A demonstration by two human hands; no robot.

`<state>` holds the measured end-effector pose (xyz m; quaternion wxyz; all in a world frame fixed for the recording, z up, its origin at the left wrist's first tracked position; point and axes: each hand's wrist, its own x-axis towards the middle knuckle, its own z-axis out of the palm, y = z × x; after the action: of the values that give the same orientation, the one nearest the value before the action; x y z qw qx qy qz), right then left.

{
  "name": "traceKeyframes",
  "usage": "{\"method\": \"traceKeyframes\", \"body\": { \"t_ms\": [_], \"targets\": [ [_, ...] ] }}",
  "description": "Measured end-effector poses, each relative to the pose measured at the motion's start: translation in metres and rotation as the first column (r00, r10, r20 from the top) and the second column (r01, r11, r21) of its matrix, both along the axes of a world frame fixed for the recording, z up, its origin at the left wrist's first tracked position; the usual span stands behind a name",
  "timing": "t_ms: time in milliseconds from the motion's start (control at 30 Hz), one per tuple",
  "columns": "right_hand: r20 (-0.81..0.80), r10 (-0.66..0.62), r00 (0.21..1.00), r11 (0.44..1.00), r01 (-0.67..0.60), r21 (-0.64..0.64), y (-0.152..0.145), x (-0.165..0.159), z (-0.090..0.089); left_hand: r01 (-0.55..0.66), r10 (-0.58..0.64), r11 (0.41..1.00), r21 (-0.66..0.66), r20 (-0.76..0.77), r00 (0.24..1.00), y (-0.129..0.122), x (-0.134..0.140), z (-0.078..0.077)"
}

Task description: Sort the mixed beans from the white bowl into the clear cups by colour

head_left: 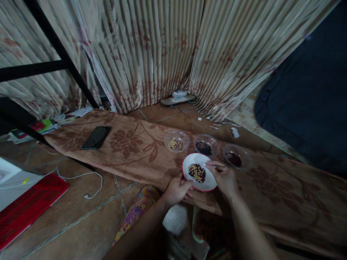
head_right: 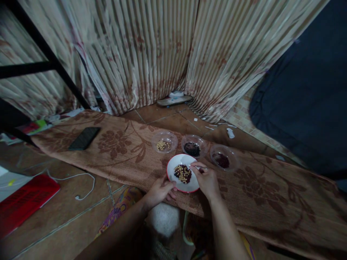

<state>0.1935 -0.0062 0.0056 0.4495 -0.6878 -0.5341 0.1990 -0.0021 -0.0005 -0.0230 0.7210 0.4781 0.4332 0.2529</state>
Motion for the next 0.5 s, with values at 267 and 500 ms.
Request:
{"method": "traceKeyframes", "body": {
  "t_ms": [267,500],
  "targets": [
    [0.074,0.149,0.986,0.988,-0.145,-0.047,0.005,-0.002,0.009,0.019,-0.019,1.000,0.008,-0.016,1.000,0.000,-0.001,0.005],
    [0.100,0.162,0.982,0.987,-0.159,-0.033,0.006,-0.003,0.010,0.016,-0.016,1.000,0.008,-0.023,1.000,0.000,-0.001,0.009]
  ]
}}
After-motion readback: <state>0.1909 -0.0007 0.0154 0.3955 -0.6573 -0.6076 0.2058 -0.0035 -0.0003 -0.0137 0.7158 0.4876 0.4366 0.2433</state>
